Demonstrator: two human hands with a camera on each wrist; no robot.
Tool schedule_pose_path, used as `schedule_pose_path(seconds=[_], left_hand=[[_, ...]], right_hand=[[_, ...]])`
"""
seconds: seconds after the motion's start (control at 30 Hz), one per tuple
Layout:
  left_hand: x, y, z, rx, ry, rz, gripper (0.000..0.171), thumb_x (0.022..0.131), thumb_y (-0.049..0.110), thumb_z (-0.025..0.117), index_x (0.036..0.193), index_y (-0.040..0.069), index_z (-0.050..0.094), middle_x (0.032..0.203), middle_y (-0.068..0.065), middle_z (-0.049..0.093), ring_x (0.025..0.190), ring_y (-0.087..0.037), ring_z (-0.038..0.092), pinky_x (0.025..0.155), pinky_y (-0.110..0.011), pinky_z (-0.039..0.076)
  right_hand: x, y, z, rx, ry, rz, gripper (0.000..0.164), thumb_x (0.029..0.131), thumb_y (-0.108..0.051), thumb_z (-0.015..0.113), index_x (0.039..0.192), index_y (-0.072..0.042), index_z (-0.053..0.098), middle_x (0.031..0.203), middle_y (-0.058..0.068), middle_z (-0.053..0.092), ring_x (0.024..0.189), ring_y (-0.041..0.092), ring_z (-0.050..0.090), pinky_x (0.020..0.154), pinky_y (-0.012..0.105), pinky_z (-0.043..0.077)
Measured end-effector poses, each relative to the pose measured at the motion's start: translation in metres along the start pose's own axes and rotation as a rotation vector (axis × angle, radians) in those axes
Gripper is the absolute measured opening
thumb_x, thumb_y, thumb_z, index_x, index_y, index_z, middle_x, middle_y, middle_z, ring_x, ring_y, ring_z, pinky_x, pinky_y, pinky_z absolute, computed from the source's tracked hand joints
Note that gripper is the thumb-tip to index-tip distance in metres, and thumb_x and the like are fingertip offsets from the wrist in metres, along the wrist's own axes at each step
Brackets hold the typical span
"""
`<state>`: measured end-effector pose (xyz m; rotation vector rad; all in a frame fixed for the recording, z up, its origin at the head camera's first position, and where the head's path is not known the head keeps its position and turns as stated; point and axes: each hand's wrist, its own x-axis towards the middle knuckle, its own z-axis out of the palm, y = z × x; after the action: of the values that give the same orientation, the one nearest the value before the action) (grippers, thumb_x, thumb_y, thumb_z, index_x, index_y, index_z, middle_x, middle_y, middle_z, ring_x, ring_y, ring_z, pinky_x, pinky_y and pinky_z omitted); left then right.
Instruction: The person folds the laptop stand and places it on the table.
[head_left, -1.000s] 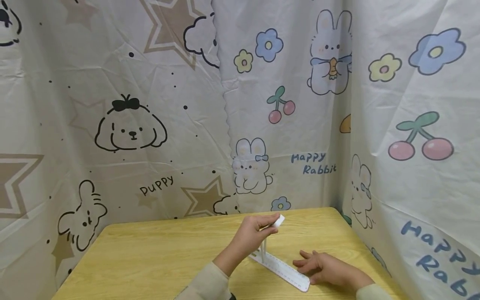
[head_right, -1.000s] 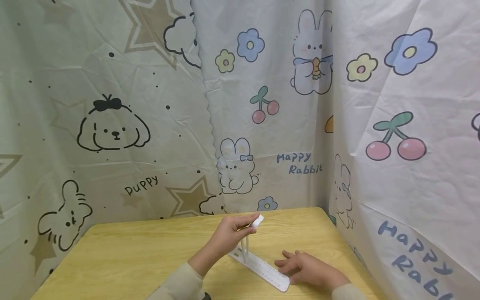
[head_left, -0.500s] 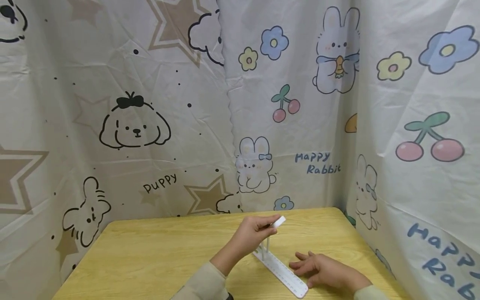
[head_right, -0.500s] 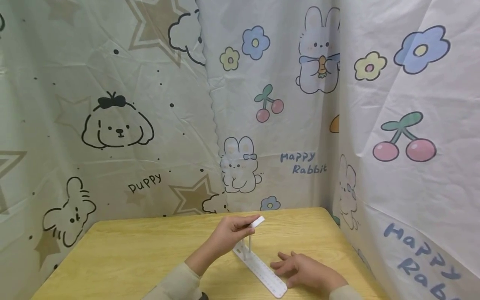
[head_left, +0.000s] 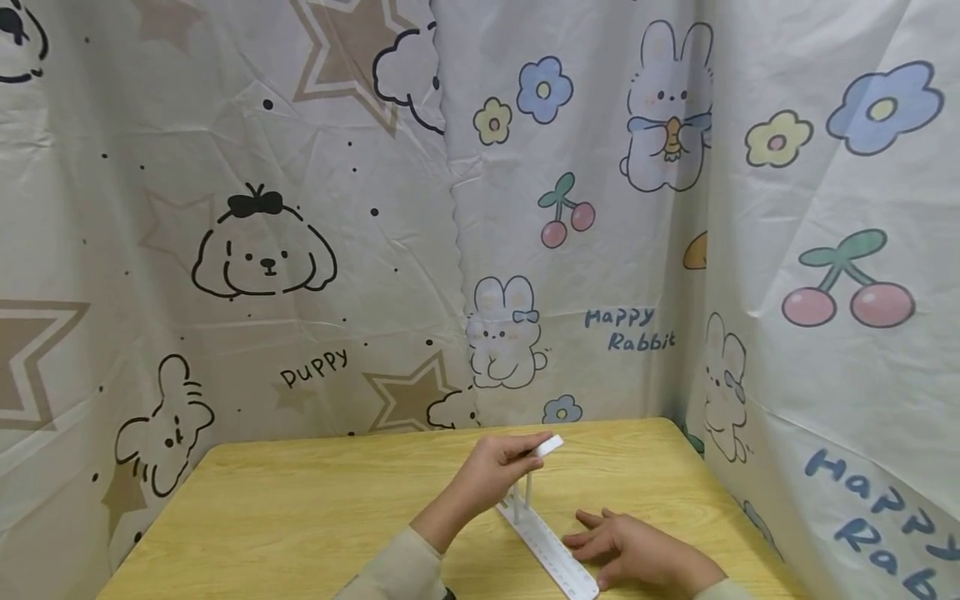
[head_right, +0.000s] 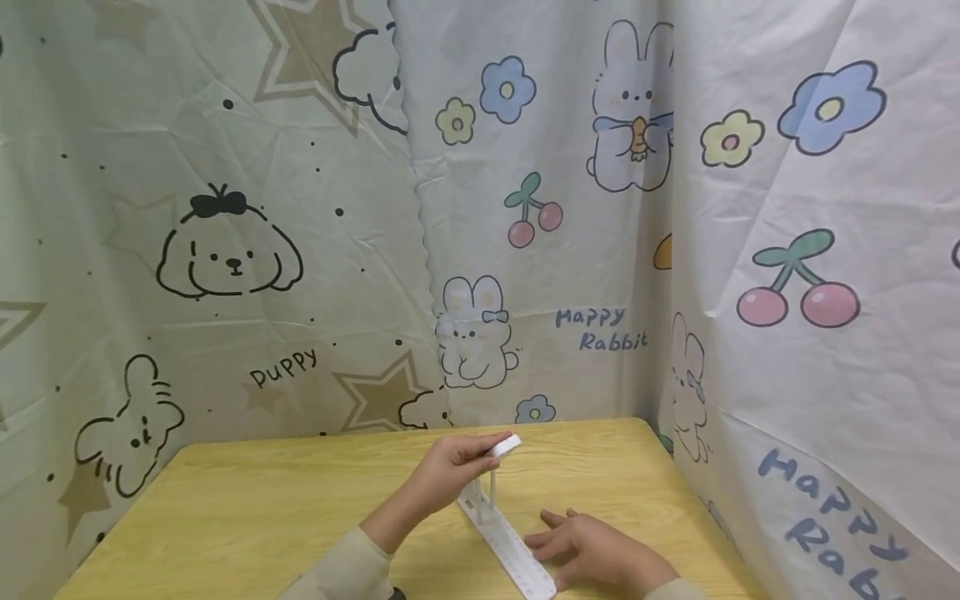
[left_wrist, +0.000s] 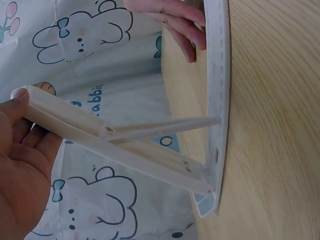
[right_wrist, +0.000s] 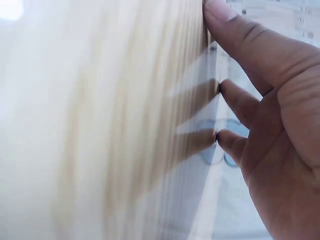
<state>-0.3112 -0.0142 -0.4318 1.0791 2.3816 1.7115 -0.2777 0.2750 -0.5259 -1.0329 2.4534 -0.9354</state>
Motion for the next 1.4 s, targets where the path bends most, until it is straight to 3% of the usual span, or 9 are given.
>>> schedule_pose_path(seconds=[0.13, 0.33, 0.57, 0.97, 1.17, 1.4], left_hand=[[-0.002, -0.002, -0.006, -0.013, -0.001, -0.014, 0.036, 0.099, 0.017, 0.067, 0.135, 0.021, 0.068, 0.134, 0.000, 0.068, 0.108, -0.013, 0.071, 0.089, -0.022, 0.058], [-0.006, -0.005, -0.015, -0.022, 0.006, -0.011, 0.033, 0.098, 0.015, 0.068, 0.131, 0.017, 0.071, 0.131, -0.001, 0.070, 0.111, -0.010, 0.070, 0.090, -0.022, 0.058], [-0.012, -0.008, -0.020, -0.034, 0.015, -0.035, 0.032, 0.098, 0.010, 0.069, 0.129, 0.017, 0.073, 0.131, -0.001, 0.070, 0.114, -0.012, 0.069, 0.092, -0.023, 0.058], [-0.020, -0.011, -0.032, -0.059, 0.021, -0.048, 0.031, 0.098, 0.011, 0.068, 0.128, 0.021, 0.074, 0.129, 0.000, 0.072, 0.112, -0.013, 0.070, 0.091, -0.025, 0.059], [-0.026, -0.013, -0.038, -0.090, 0.024, -0.058, 0.031, 0.099, 0.010, 0.067, 0.128, 0.018, 0.073, 0.129, -0.001, 0.072, 0.113, -0.016, 0.070, 0.091, -0.027, 0.059], [-0.030, -0.017, -0.044, -0.107, 0.042, -0.055, 0.031, 0.099, 0.007, 0.067, 0.127, 0.019, 0.074, 0.129, -0.002, 0.071, 0.116, -0.019, 0.069, 0.095, -0.027, 0.058]], right_hand=[[0.010, -0.009, 0.010, -0.046, 0.020, -0.016, 0.054, 0.085, -0.045, 0.075, 0.135, -0.026, 0.068, 0.147, -0.009, 0.058, 0.150, 0.038, 0.033, 0.120, 0.069, 0.013], [0.024, -0.024, 0.024, -0.059, 0.067, -0.006, 0.054, 0.085, -0.046, 0.076, 0.134, -0.026, 0.068, 0.146, -0.010, 0.058, 0.149, 0.038, 0.035, 0.113, 0.078, 0.010], [0.035, -0.038, 0.038, 0.009, 0.103, 0.057, 0.056, 0.081, -0.042, 0.082, 0.133, -0.023, 0.069, 0.145, -0.010, 0.059, 0.149, 0.042, 0.034, 0.112, 0.081, 0.001], [0.048, -0.050, 0.050, -0.004, 0.128, 0.137, 0.060, 0.078, -0.040, 0.086, 0.133, -0.024, 0.070, 0.146, -0.009, 0.059, 0.148, 0.046, 0.034, 0.112, 0.083, 0.001], [0.056, -0.057, 0.060, -0.035, 0.159, 0.152, 0.067, 0.074, -0.048, 0.087, 0.134, -0.024, 0.069, 0.146, -0.006, 0.060, 0.146, 0.049, 0.036, 0.108, 0.086, 0.002], [0.062, -0.066, 0.067, -0.049, 0.221, 0.146, 0.074, 0.068, -0.047, 0.091, 0.132, -0.017, 0.070, 0.144, 0.004, 0.062, 0.144, 0.051, 0.037, 0.105, 0.088, 0.003]])
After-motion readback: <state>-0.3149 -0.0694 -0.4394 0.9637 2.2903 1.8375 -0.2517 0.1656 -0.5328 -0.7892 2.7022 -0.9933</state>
